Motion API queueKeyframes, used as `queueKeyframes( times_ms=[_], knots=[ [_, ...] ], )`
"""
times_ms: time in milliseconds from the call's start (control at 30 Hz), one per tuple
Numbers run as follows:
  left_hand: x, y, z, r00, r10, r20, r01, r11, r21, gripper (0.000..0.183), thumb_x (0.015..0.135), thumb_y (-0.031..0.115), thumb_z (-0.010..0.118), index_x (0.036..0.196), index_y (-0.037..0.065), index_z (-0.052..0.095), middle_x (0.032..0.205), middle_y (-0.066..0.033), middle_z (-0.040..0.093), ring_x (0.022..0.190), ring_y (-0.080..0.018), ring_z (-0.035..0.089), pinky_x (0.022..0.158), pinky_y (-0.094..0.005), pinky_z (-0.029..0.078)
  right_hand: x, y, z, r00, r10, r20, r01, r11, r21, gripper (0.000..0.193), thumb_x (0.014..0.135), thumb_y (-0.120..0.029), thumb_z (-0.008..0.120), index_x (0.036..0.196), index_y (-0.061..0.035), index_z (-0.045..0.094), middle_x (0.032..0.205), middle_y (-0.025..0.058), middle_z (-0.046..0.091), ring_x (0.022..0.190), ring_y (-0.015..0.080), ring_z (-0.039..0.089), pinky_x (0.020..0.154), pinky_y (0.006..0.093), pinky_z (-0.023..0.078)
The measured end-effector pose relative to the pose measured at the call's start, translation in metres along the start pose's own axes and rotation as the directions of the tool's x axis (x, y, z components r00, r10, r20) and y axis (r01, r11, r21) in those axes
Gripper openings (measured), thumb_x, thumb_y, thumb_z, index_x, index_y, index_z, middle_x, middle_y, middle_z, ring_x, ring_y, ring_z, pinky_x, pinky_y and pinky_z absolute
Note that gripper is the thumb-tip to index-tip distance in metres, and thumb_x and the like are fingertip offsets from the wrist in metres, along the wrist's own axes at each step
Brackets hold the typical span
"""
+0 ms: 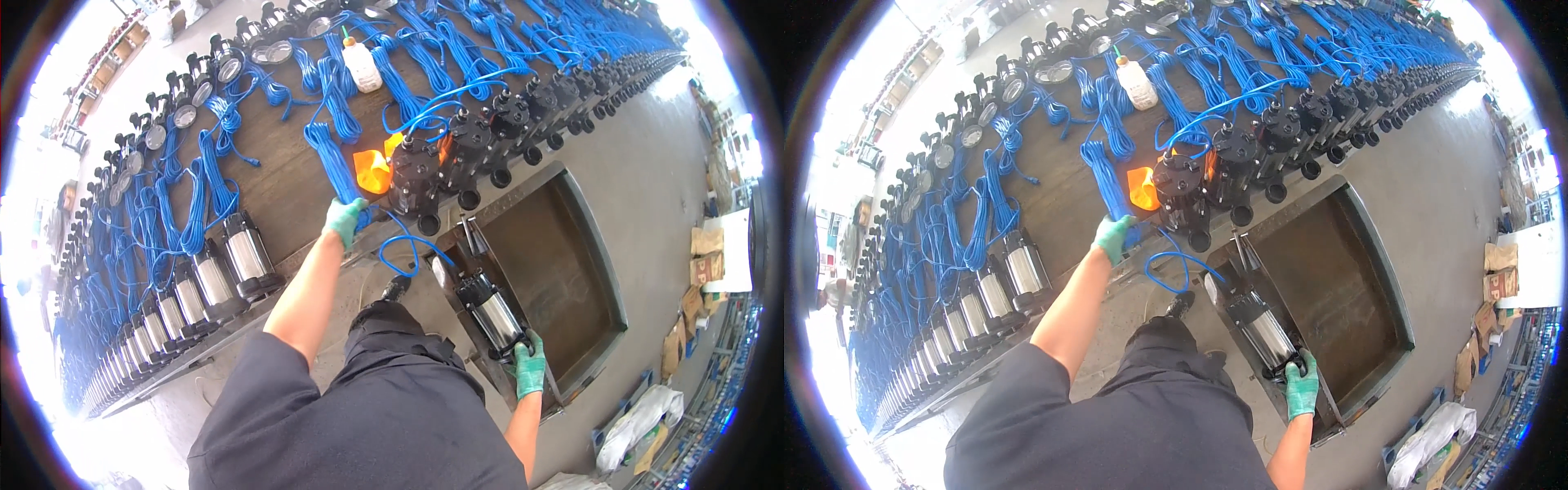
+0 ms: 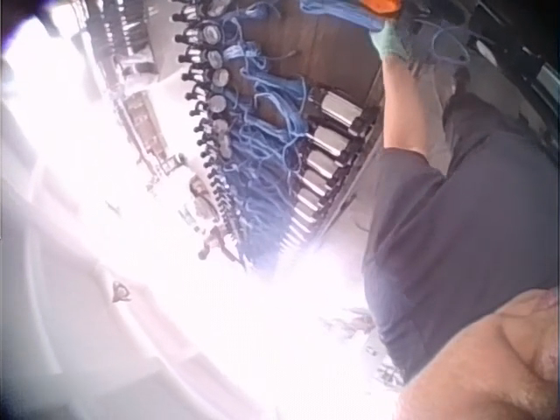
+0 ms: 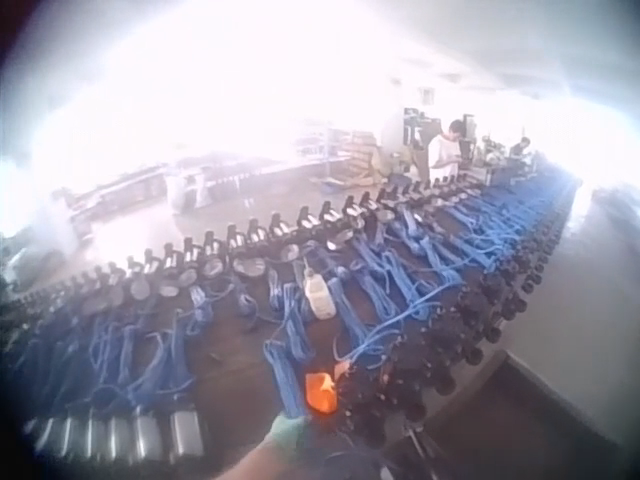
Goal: The person, wearing green gloves, submerges a cylindrical metal pump component into a tank of water to check for leaks, then wipes it down with an orange cloth and returns it to the assembly line.
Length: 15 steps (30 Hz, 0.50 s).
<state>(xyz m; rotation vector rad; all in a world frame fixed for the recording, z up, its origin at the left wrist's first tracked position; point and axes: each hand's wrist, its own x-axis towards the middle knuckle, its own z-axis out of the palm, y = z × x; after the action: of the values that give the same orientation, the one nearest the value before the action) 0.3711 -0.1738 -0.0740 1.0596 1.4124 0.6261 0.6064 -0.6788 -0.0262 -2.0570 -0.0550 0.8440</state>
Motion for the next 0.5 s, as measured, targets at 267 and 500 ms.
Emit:
queueKeyframes(
  times_ms=[267,500],
  knots=[
    [-0.101,0.050,-0.137,0.895,0.306,0.324,-0.048,0.789,-0.613,0.060,0.084,0.027,0.075,0.132,-0.003,0.054,0.104,-0.0116,0.069,0.081,-0.0217,0.070,0.061,-0.0326,0.060,-0.022,-0.051,0.011,0.996,-0.033,0.079,0.035,0.999,-0.020,0.026,0.086,0.001,0.058,0.109,-0.0114,0.065,0.090,-0.0004,0.058,0.076,0.0105,0.060,0.059,0.0294,0.060],
    [-0.189,0.126,-0.209,0.814,0.580,0.004,-0.437,0.617,-0.655,0.086,0.072,0.027,0.090,0.138,-0.007,0.046,0.115,-0.0225,0.063,0.098,-0.0343,0.072,0.071,-0.0429,0.067,-0.050,-0.170,0.110,0.897,-0.026,0.442,-0.052,0.985,0.163,0.028,0.089,0.002,0.055,0.116,-0.0055,0.058,0.099,0.0060,0.064,0.084,0.0170,0.068,0.068,0.0315,0.062]
  ],
)
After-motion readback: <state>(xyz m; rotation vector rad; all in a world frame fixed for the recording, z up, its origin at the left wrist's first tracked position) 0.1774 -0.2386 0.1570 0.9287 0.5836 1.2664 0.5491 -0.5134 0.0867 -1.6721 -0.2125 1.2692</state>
